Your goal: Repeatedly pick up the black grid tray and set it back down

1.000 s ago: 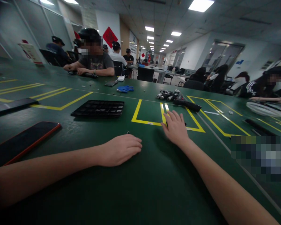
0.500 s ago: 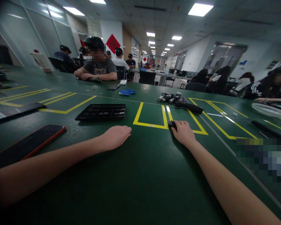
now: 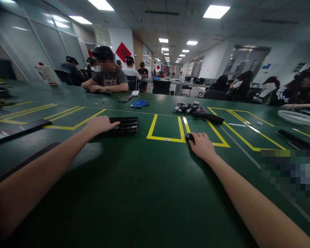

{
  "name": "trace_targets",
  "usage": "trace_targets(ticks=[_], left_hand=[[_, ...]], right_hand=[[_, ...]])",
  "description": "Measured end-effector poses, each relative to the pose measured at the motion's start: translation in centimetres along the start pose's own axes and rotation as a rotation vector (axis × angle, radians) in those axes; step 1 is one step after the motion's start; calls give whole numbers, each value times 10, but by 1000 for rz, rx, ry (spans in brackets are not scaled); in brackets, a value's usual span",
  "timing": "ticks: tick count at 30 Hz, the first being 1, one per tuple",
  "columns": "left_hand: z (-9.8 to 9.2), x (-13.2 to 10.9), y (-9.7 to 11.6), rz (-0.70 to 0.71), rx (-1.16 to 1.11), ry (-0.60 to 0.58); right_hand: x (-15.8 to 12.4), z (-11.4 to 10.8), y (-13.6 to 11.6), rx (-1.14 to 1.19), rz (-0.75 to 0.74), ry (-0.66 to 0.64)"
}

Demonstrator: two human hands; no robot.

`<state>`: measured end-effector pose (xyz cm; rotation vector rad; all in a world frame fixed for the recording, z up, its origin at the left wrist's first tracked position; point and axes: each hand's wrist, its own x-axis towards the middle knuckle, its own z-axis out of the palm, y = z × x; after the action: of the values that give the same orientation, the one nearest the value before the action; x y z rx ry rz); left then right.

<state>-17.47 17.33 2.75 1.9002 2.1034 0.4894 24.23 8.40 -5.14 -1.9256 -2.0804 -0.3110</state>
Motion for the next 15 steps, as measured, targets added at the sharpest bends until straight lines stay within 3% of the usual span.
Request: trace_targets(ticks=[3,5,10,15], left_hand=[[7,-2,2,-32,318,-26],[11,-2,5,-7,400,-72],[17,-10,6,73,410,-52],[32,-48,26,268,298,14]], right_hand=[[1,0,1,5,-1,-8],[2,1,1,20,12,-7],[3,1,-15,210,22,-3],[-9,-5,-68,577,44,-2]])
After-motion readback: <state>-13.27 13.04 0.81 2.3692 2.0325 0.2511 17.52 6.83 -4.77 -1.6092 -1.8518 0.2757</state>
